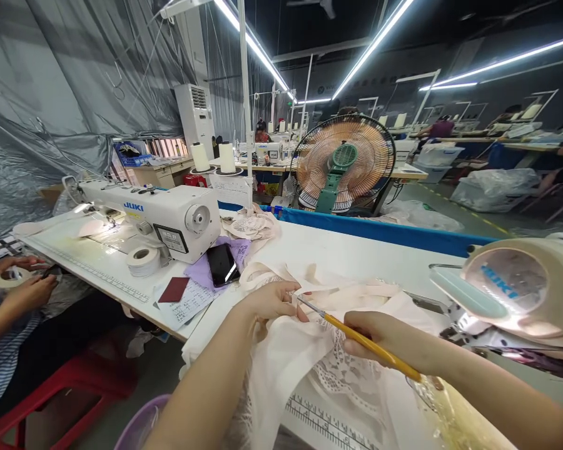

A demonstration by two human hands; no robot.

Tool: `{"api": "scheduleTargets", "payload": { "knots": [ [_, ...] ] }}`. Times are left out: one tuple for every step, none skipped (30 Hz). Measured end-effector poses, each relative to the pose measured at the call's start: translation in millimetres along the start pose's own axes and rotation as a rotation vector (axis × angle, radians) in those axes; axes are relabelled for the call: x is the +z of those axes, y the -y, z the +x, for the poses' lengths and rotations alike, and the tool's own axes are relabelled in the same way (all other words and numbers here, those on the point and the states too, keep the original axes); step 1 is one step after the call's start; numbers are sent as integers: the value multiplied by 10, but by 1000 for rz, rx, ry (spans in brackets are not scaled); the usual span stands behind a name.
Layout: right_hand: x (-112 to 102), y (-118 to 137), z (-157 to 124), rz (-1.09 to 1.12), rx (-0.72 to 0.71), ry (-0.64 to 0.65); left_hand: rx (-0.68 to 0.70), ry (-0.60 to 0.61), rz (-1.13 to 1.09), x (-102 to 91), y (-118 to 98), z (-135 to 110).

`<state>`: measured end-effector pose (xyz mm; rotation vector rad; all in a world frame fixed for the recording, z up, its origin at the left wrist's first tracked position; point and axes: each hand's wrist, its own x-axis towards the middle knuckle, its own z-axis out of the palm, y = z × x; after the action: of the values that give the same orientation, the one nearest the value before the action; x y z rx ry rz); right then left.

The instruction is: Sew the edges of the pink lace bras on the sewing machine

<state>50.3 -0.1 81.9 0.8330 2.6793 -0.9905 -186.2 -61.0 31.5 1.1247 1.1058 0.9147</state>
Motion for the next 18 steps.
{"api": "scheduleTargets", "payload": {
  "knots": [
    [9,-4,9,-18,-5,-18,0,-1,9,0,0,-2],
    [15,-5,20,-33,-5,-34,0,2,16,-1,-1,-3],
    [20,-3,33,-42,0,-47,0,7,19,-1,-2,-4],
    [24,-1,46,-43,12,-54,-1,14,20,-2,-3,-4],
    [27,-1,59,-40,33,-59,-3,19,26,-4,-6,-4],
    [30,-3,68,-33,62,-61,-5,22,39,-8,-8,-2],
    [36,-8,72,-23,88,-61,-7,20,59,-13,-12,0],
    [44,-17,70,-10,105,-63,-6,14,83,-19,-16,1],
    [56,-29,59,4,115,-72,-4,6,103,-25,-21,2],
    [73,-41,39,16,124,-92,3,0,112,-29,-27,1],
    [95,-50,12,25,126,-125,20,-6,104,-30,-34,-5],
    [122,-55,-21,38,119,-174,48,-10,75,-26,-43,-15],
    [153,-51,-56,57,103,-239,83,-11,35,-14,-55,-30],
    [189,-36,-91,90,77,-312,120,-9,-9,6,-71,-50],
    [227,-9,-123,138,42,-383,159,-10,-50,37,-94,-75],
    [267,30,-149,207,-4,-450,195,-10,-83,77,-123,-103],
    [307,80,-169,284,-50,-505,224,-8,-107,126,-161,-133],
    [347,140,-184,355,-90,-548,249,1,-121,184,-208,-163]
  ]
}}
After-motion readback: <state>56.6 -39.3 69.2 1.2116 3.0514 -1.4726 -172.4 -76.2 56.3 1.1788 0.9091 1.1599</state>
